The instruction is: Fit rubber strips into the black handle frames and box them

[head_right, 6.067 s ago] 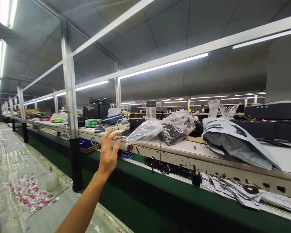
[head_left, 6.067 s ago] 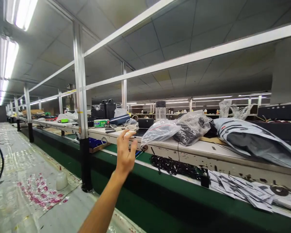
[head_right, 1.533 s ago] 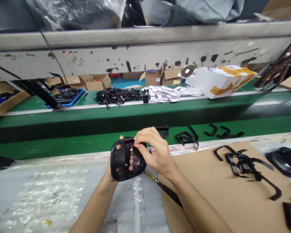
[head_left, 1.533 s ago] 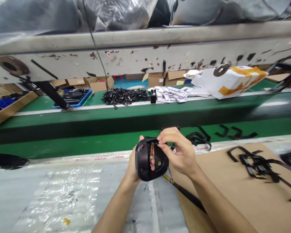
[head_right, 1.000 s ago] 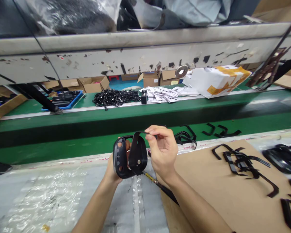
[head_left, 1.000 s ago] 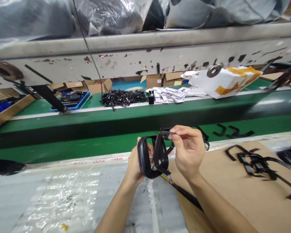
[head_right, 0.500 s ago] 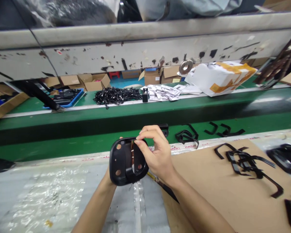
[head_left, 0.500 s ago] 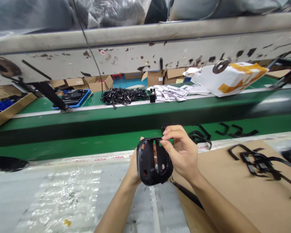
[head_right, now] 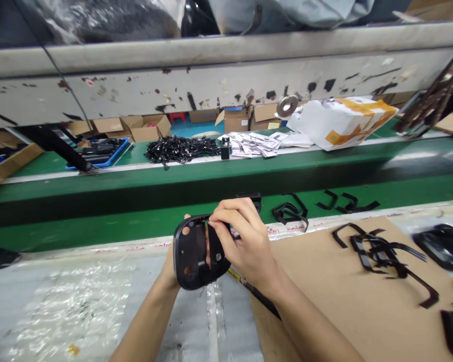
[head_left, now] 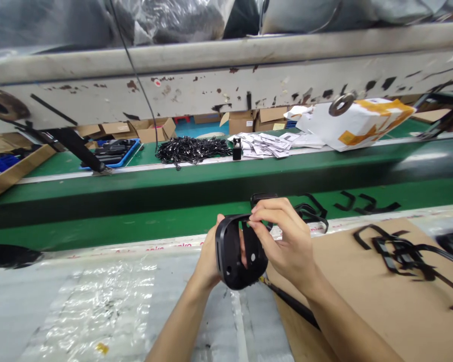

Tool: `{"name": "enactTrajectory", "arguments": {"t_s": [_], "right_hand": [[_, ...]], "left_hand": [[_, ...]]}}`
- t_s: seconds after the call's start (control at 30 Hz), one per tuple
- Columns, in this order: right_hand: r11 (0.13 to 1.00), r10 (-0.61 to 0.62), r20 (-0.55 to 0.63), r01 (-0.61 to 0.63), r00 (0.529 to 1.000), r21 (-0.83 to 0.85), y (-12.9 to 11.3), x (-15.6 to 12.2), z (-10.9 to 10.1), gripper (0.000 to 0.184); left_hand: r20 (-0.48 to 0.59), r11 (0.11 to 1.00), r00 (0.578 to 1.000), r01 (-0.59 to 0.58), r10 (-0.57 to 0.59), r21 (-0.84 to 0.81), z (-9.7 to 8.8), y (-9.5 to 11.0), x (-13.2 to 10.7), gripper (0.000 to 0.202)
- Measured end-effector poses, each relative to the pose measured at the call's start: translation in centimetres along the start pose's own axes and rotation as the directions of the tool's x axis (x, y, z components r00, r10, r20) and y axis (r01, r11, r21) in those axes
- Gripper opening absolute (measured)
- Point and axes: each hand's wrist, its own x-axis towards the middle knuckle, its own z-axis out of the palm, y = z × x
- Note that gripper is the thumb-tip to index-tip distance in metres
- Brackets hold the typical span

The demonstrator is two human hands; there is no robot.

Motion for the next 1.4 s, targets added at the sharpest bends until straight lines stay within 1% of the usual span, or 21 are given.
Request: {"name": "enactTrajectory", "arguments": {"t_s": [0.07,0.13,0.2,0.27,0.4,0.5,0.6,0.67,0.73,0.77,0.8,0.87,0.9,0.93,0.97,1.0,1.03,1.17,1.27,1.33,1.4], "right_hand": [[0.999,0.036,-0.01,-0.036,0.999,0.035,0.1,0.0,0.1,0.021],[0.997,0.058,-0.016,-0.057,0.998,0.055,0.2,0.0,0.3,0.02],[0.998,0.049,-0.013,-0.048,0.999,0.047,0.3,-0.1,0.4,0.02],[0.999,0.029,0.005,-0.03,1.0,0.034,0.5,-0.3,0.6,0.021],[1.0,0.015,0.005,-0.015,1.0,0.019,0.9,-0.6,0.8,0.021],[1.0,0.021,-0.007,-0.021,1.0,-0.009,1.2,-0.7,1.1,0.021],[0.999,-0.015,0.025,0.016,1.0,-0.028,1.2,-0.7,1.3,0.02],[1.0,-0.01,0.038,0.009,0.999,0.012,1.2,-0.7,1.3,0.02],[0.992,0.061,0.058,-0.067,0.996,0.108,1.2,-0.8,1.1,0.02],[0.976,0.12,0.095,-0.135,0.988,0.169,1.2,-0.9,1.0,0.026],[0.949,0.18,0.16,-0.214,0.971,0.233,1.2,-1.0,0.9,0.037],[0.868,0.261,0.341,-0.373,0.903,0.326,1.1,-1.2,0.7,0.071],[0.831,0.274,0.429,-0.436,0.861,0.346,1.1,-1.4,0.7,0.088],[0.805,0.274,0.496,-0.479,0.824,0.351,1.1,-1.5,0.7,0.1],[0.792,0.272,0.536,-0.502,0.8,0.347,1.0,-1.6,0.7,0.107],[0.79,0.27,0.553,-0.51,0.788,0.341,1.0,-1.7,0.7,0.108],[0.79,0.269,0.559,-0.512,0.784,0.337,1.0,-1.7,0.7,0.104],[0.776,0.247,0.563,-0.509,0.789,0.372,1.2,-1.4,0.4,0.079],[0.745,0.235,0.603,-0.54,0.762,0.392,1.6,-0.9,-0.2,0.077],[0.728,0.249,0.617,-0.564,0.747,0.389,1.8,-0.6,-0.5,0.079],[0.718,0.277,0.614,-0.584,0.739,0.379,1.9,-0.4,-0.6,0.08]], "left_hand": [[0.085,0.999,0.996,-0.025,0.021,0.046,0.3,0.1,-0.1,0.071],[0.136,0.999,0.991,-0.014,0.009,0.031,0.3,0.3,-0.1,0.074],[0.162,1.0,0.987,-0.001,0.004,-0.023,0.3,0.3,0.0,0.072],[0.173,0.998,0.984,-0.02,0.029,-0.057,0.3,0.2,0.0,0.069],[0.164,0.99,0.984,-0.05,0.072,-0.132,0.6,0.2,0.0,0.055],[0.156,0.976,0.988,0.027,0.008,-0.215,0.8,0.6,0.0,0.055],[0.121,0.967,0.989,0.11,-0.084,-0.228,0.5,0.9,0.4,0.06],[0.095,0.971,0.992,0.106,-0.087,-0.215,0.0,0.9,0.6,0.061],[0.053,0.975,0.998,0.054,-0.043,-0.216,-0.4,0.9,0.6,0.061],[0.024,0.975,1.0,0.012,-0.007,-0.223,-0.5,0.9,0.5,0.061],[-0.003,0.972,0.999,-0.036,0.037,-0.231,-0.5,1.0,0.3,0.059],[-0.036,0.965,0.991,-0.135,0.13,-0.225,-0.3,1.2,-0.2,0.055],[-0.041,0.961,0.984,-0.177,0.172,-0.212,0.0,1.4,-0.5,0.053],[-0.041,0.958,0.978,-0.208,0.204,-0.198,0.2,1.6,-0.7,0.051],[-0.036,0.956,0.974,-0.224,0.221,-0.188,0.4,1.9,-0.9,0.05],[-0.027,0.957,0.975,-0.222,0.221,-0.185,0.5,2.1,-1.0,0.05],[-0.01,0.961,0.979,-0.2,0.202,-0.189,0.5,2.3,-1.1,0.05],[0.128,0.976,0.991,-0.004,0.032,-0.216,-0.1,2.9,-1.1,0.045],[0.181,0.969,0.981,0.108,-0.068,-0.224,-0.6,3.2,-1.0,0.039],[0.174,0.974,0.982,0.109,-0.074,-0.198,-0.8,3.2,-0.9,0.039],[0.161,0.985,0.986,0.067,-0.041,-0.158,-0.8,3.1,-0.8,0.041]]}}
